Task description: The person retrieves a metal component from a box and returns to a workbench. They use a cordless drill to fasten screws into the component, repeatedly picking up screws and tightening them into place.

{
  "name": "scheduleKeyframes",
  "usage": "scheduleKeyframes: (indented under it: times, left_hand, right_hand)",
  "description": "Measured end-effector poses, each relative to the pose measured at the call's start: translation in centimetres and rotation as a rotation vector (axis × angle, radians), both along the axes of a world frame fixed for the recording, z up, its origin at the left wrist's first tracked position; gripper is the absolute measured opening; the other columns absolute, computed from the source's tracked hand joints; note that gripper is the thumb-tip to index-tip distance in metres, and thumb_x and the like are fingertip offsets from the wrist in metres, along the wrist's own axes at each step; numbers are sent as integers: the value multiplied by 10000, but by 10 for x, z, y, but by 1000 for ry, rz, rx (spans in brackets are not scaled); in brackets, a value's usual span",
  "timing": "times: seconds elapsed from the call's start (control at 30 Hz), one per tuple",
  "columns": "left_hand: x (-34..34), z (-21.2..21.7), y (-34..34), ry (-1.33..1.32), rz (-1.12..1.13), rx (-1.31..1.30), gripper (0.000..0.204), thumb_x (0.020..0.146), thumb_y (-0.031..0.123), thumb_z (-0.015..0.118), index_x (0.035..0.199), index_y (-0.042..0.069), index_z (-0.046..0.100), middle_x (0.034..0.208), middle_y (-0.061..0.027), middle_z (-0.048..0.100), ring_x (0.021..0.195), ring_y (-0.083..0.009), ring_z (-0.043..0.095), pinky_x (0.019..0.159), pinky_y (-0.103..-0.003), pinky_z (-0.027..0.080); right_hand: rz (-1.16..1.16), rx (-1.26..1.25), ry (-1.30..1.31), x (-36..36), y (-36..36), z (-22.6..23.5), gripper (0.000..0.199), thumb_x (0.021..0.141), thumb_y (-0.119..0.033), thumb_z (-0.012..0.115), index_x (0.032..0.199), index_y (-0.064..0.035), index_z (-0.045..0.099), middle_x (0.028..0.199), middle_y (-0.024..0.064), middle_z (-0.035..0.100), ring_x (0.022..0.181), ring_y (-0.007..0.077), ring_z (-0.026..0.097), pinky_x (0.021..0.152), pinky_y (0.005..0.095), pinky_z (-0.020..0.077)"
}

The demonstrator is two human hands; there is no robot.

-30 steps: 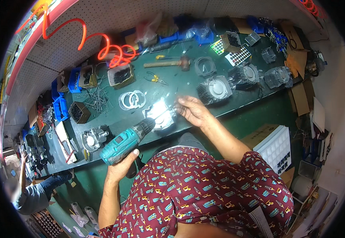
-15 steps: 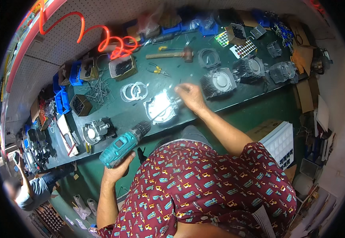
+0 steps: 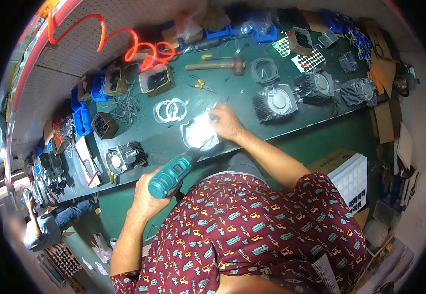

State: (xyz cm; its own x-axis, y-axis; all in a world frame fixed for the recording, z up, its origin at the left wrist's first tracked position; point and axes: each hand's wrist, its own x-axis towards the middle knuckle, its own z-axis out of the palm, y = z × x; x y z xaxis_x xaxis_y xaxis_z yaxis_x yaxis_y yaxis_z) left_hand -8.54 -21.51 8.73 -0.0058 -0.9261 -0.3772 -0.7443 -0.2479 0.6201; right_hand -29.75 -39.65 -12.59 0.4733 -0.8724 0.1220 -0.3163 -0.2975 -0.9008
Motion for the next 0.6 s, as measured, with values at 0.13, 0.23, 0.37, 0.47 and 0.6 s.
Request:
scheduleKeyframes:
  times: [0.13,0.23,0.37,0.47,0.6]
  left_hand:
    - [-25,48,-56,-375,-302,119,248,754,163,693,966,37,668,857,-214,711,833,-403,699,743,-477,556]
    - [-47,55,-86,-459,-493,127,254,773,200,662,955,23,676,855,-225,710,834,-375,711,753,-474,570]
    - [-57,64,-96,-425,-496,260,228,760,194,682,916,28,689,895,-203,723,883,-356,716,777,-451,571]
    - [-58,59,-92,-443,-420,243,237,760,208,692,916,29,693,899,-203,724,880,-365,715,780,-456,571]
    - [-57,54,-76,-453,-335,211,243,758,216,698,912,28,695,894,-204,726,879,-370,715,779,-464,572]
  right_hand:
    - [-5,12,30,7,6,1,286,774,-213,746,1027,-81,758,908,174,589,900,342,608,814,424,504]
    - [-40,62,43,3,4,-3,272,773,-184,754,1023,-75,757,924,178,598,916,342,614,836,420,504]
    - [-24,-9,3,3,5,-1,251,776,-147,758,1006,-49,749,948,191,615,920,357,624,830,413,508]
    - [-29,20,14,7,5,-2,230,781,-144,757,974,-20,734,939,197,612,915,367,624,813,429,506]
    - [18,-19,29,14,10,3,224,792,-153,746,976,-26,737,922,201,603,895,377,618,799,436,504]
